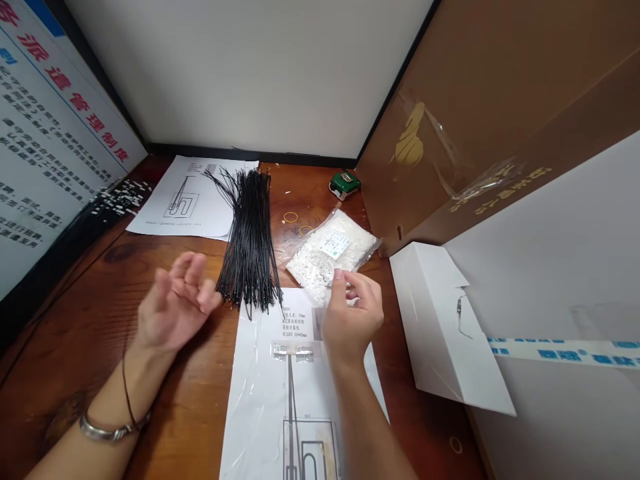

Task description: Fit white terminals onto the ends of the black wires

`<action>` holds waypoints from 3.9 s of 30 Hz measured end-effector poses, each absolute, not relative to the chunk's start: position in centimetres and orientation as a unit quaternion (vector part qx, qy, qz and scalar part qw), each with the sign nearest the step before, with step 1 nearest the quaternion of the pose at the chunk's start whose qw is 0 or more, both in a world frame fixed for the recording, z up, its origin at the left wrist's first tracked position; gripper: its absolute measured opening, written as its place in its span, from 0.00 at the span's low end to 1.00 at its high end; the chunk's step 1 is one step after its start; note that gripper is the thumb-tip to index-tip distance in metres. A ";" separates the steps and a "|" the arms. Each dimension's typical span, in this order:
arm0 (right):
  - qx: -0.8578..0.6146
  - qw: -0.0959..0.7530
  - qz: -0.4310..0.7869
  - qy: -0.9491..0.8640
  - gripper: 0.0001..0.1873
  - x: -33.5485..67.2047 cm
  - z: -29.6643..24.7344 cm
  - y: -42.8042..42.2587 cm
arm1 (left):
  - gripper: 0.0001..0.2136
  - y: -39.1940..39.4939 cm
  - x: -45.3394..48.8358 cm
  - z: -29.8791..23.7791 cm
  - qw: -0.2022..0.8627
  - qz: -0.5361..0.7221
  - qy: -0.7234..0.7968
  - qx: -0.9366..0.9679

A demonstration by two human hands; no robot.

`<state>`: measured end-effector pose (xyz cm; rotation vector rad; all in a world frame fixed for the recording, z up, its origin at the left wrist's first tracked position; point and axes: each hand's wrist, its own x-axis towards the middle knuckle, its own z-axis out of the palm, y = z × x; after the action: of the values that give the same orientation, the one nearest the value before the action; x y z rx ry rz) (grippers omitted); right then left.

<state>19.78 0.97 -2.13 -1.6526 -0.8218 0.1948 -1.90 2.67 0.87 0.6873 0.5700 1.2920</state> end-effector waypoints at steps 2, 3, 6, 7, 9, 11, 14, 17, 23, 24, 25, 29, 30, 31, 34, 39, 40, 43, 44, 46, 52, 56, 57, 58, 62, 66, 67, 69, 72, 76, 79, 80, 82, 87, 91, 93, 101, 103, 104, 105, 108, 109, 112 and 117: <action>-0.744 0.531 0.058 -0.401 0.12 19.9 -2.3 0.9 | 0.12 3.4 -4.3 1.7 0.649 0.653 0.285 0.266; -0.757 0.503 0.050 -0.414 0.12 20.0 -2.4 0.9 | 0.15 3.6 -5.6 2.2 0.615 0.690 0.293 0.243; -0.780 0.448 0.051 -0.434 0.13 19.9 -2.7 0.9 | 0.28 3.8 -9.0 3.3 0.506 0.757 0.355 0.213; -0.782 0.439 0.054 -0.439 0.14 19.9 -2.8 1.0 | 0.31 3.8 -9.7 3.5 0.496 0.757 0.365 0.219; -0.783 0.425 0.058 -0.451 0.16 19.9 -3.0 1.0 | 0.34 4.0 -10.0 3.4 0.503 0.742 0.380 0.230; -0.785 0.413 0.060 -0.458 0.18 20.0 -3.1 1.1 | 0.32 4.3 -9.1 3.0 0.518 0.722 0.392 0.238; -0.788 0.408 0.064 -0.457 0.19 20.1 -3.1 1.1 | 0.26 4.5 -6.1 1.9 0.514 0.687 0.424 0.290; -0.783 0.427 0.063 -0.448 0.19 20.2 -2.9 1.2 | 0.14 3.9 -3.2 1.0 0.426 0.576 0.523 0.462; -0.791 0.420 0.059 -0.441 0.17 20.5 -3.1 1.3 | 0.07 2.4 -1.7 0.7 0.273 0.353 0.446 0.776; -0.795 0.408 0.057 -0.445 0.18 20.5 -3.2 1.3 | 0.08 2.3 -1.6 0.8 0.263 0.336 0.434 0.793; -0.800 0.395 0.055 -0.448 0.19 20.6 -3.3 1.3 | 0.08 2.3 -1.6 0.9 0.257 0.319 0.430 0.804; -0.809 0.375 0.052 -0.451 0.18 20.5 -3.4 1.4 | 0.10 2.1 -1.0 0.9 0.239 0.263 0.428 0.831; -0.807 0.378 0.053 -0.450 0.16 20.4 -3.4 1.4 | 0.10 2.0 -0.8 0.8 0.239 0.256 0.423 0.836; -0.805 0.382 0.053 -0.450 0.14 20.4 -3.3 1.4 | 0.10 1.9 -0.6 0.8 0.240 0.251 0.417 0.840; -0.803 0.391 0.056 -0.447 0.11 20.3 -3.1 1.3 | 0.09 1.7 -0.3 0.7 0.247 0.238 0.405 0.848; -0.794 0.420 0.064 -0.434 0.08 20.2 -2.8 1.3 | 0.04 1.8 -0.6 1.0 0.254 0.209 0.409 0.851; -0.792 0.428 0.066 -0.431 0.08 20.2 -2.7 1.3 | 0.03 1.8 -0.8 1.1 0.252 0.206 0.410 0.852; -0.779 0.453 0.067 -0.429 0.07 20.2 -2.6 1.4 | 0.04 1.8 -1.0 1.2 0.240 0.205 0.409 0.856; -0.773 0.461 0.064 -0.430 0.07 20.2 -2.7 1.4 | 0.05 1.8 -1.1 1.2 0.234 0.205 0.409 0.858; -0.764 0.474 0.056 -0.435 0.07 20.3 -2.7 1.4 | 0.08 1.8 -1.3 1.0 0.220 0.206 0.411 0.860; -0.755 0.479 0.045 -0.446 0.08 20.4 -2.8 1.4 | 0.10 2.2 -1.5 0.7 0.190 0.204 0.422 0.863; -0.744 0.486 0.031 -0.458 0.08 20.2 -2.8 1.4 | 0.08 2.4 -1.5 0.8 0.195 0.197 0.412 0.868; -0.739 0.491 0.021 -0.461 0.07 20.2 -2.8 1.3 | 0.08 2.4 -1.5 0.8 0.197 0.197 0.412 0.868; -0.735 0.495 0.008 -0.463 0.07 20.1 -2.7 1.3 | 0.08 2.5 -1.5 0.8 0.199 0.197 0.412 0.867; -0.734 0.488 -0.034 -0.471 0.06 19.9 -2.5 1.3 | 0.07 2.5 -1.5 0.7 0.199 0.200 0.416 0.864; -0.728 0.481 -0.063 -0.485 0.04 19.7 -2.3 1.2 | 0.05 2.5 -1.4 0.5 0.195 0.207 0.422 0.861; -0.722 0.483 -0.073 -0.489 0.04 19.5 -2.2 1.2 | 0.05 2.5 -1.4 0.5 0.195 0.210 0.424 0.859; -0.706 0.493 -0.094 -0.499 0.03 19.1 -2.1 1.2 | 0.05 2.6 -1.4 0.4 0.195 0.220 0.426 0.855; -0.669 0.522 -0.107 -0.518 0.02 18.4 -2.0 0.9 | 0.05 2.7 -1.5 0.2 0.189 0.260 0.429 0.844; -0.598 0.580 -0.032 -0.552 0.03 17.1 -1.8 0.3 | 0.05 2.4 -1.0 0.0 0.154 0.343 0.415 0.829; -0.542 0.589 0.092 -0.593 0.05 16.5 -1.6 -0.4 | 0.06 1.9 -0.2 -0.2 0.129 0.377 0.368 0.840; -0.531 0.583 0.127 -0.602 0.05 16.4 -1.6 -0.5 | 0.06 1.8 0.1 -0.2 0.125 0.384 0.349 0.846; -0.527 0.570 0.173 -0.606 0.04 16.4 -1.6 -0.8 | 0.05 1.5 0.6 -0.4 0.126 0.404 0.321 0.847; -0.532 0.569 0.214 -0.589 0.04 16.6 -1.7 -0.9 | 0.03 1.2 1.3 -0.7 0.135 0.469 0.323 0.811; -0.522 0.572 0.233 -0.588 0.04 16.6 -1.8 -0.9 | 0.03 1.3 1.1 -0.6 0.150 0.461 0.346 0.804; -0.521 0.565 0.251 -0.588 0.04 16.5 -1.8 -1.0 | 0.03 1.4 0.8 -0.4 0.153 0.463 0.362 0.795; -0.507 0.529 0.272 -0.624 0.07 16.4 -1.4 -1.1 | 0.03 1.5 0.5 -0.1 0.195 0.465 0.379 0.776; -0.512 0.536 0.272 -0.614 0.07 16.3 -1.4 -1.1 | 0.04 1.4 0.5 -0.1 0.200 0.455 0.386 0.777; -0.515 0.540 0.271 -0.608 0.07 16.3 -1.4 -1.1 | 0.05 1.4 0.5 -0.1 0.204 0.451 0.389 0.777; -0.519 0.543 0.269 -0.603 0.06 16.2 -1.5 -1.1 | 0.05 1.4 0.5 -0.1 0.209 0.448 0.392 0.776; -0.525 0.548 0.258 -0.598 0.05 16.2 -1.5 -1.0 | 0.05 1.4 0.3 -0.1 0.232 0.441 0.399 0.769; -0.523 0.551 0.255 -0.598 0.05 16.2 -1.5 -1.0 | 0.05 1.5 0.3 0.0 0.240 0.440 0.403 0.766; -0.512 0.558 0.251 -0.602 0.06 16.2 -1.5 -0.8 | 0.05 1.6 0.2 0.0 0.258 0.429 0.419 0.757; -0.510 0.548 0.253 -0.612 0.07 16.2 -1.3 -0.7 | 0.10 1.5 0.2 0.0 0.281 0.419 0.441 0.743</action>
<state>16.15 -0.73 -1.33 -1.2094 -1.4508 0.6001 0.17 1.46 -0.04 1.9900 1.1808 1.1224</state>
